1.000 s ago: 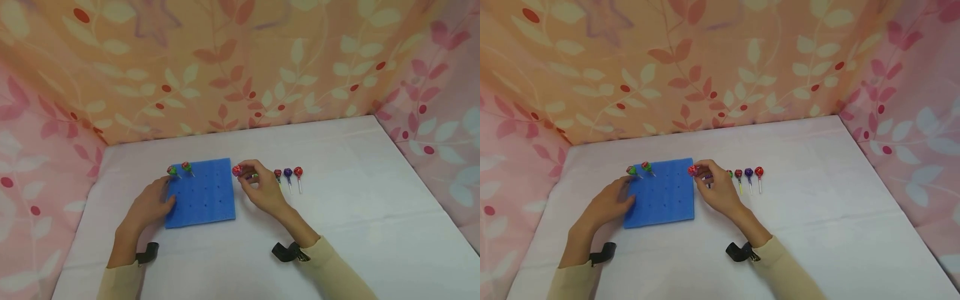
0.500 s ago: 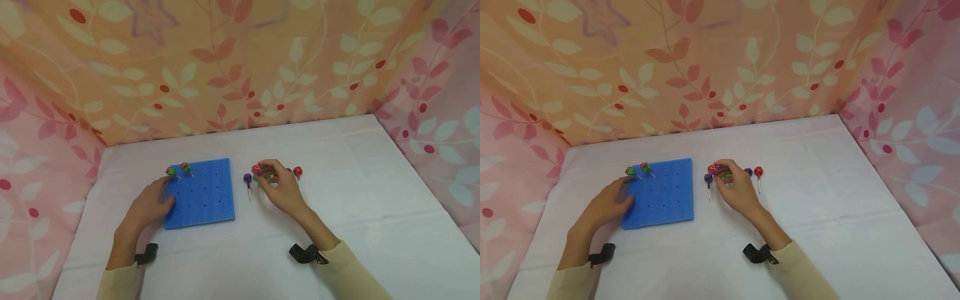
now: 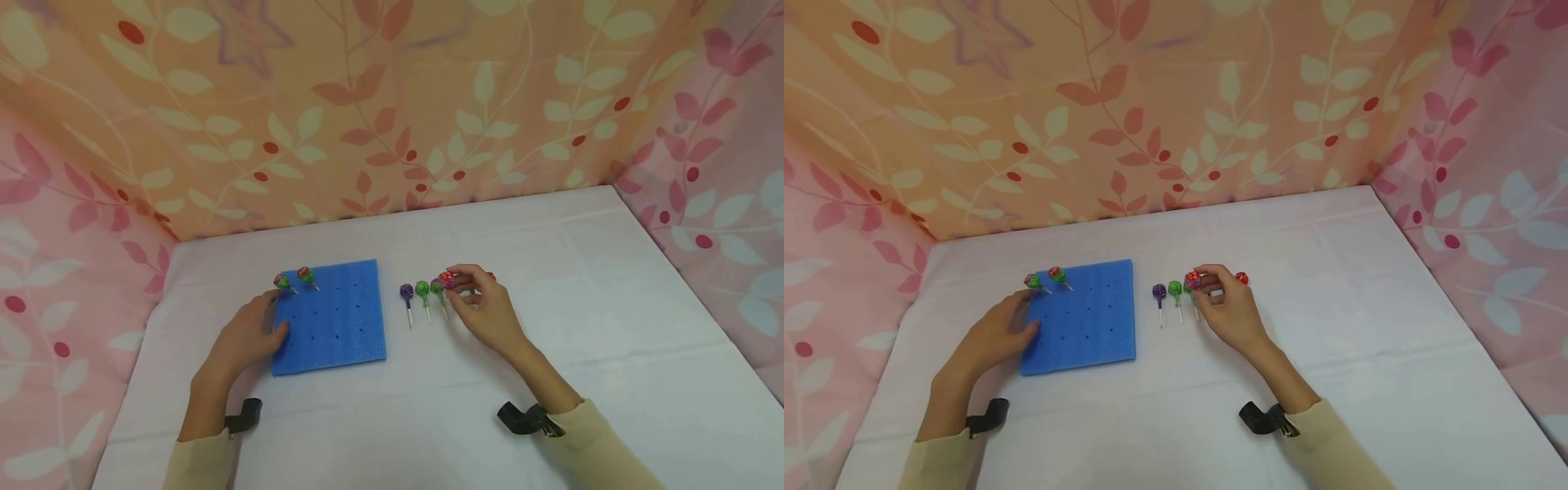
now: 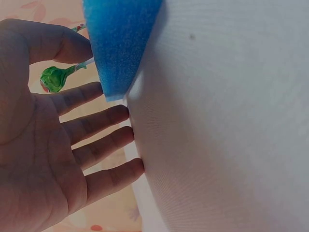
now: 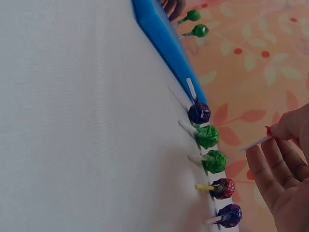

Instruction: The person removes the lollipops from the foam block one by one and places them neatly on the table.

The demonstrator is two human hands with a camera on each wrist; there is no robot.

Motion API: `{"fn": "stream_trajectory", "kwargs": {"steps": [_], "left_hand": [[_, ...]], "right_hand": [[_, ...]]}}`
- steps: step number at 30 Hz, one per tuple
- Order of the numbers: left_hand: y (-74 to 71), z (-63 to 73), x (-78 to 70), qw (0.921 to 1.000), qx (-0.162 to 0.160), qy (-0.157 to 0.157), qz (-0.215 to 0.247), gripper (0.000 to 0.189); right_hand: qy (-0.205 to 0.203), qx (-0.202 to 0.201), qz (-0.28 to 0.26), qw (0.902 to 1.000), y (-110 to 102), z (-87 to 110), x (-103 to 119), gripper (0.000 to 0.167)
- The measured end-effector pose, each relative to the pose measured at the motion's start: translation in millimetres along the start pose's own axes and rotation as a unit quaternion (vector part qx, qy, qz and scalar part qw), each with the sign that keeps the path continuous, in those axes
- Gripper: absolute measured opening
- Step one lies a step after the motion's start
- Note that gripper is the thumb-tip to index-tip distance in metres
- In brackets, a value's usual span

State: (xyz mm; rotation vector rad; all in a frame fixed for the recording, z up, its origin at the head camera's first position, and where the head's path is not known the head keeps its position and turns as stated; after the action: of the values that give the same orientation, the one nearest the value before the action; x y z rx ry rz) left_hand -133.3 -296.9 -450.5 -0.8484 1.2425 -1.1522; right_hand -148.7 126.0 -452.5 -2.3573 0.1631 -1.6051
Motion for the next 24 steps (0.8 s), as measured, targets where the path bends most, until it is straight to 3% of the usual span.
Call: {"fn": "stream_trajectory", "kwargs": {"steps": [24], "left_hand": [[0.5,2.0,1.8,0.9999,-0.014,0.009,0.005,0.068]], "right_hand": [[0.068,-0.024,-0.049,0.9961,-40.4,7.7,-25.7,0.041]]}}
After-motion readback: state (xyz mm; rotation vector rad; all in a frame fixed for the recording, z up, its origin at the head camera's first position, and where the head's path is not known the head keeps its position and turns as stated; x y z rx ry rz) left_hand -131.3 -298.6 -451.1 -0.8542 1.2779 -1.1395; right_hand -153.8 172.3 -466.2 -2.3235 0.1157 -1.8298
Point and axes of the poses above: each hand's wrist, its own z-axis away from the middle knuckle, its own y-axis out of the palm, x = y × z, the point moved 2 cm from there along -z, towards the middle knuckle, and after that the axes turned 7 degrees about -z, right-handed, at the moved point
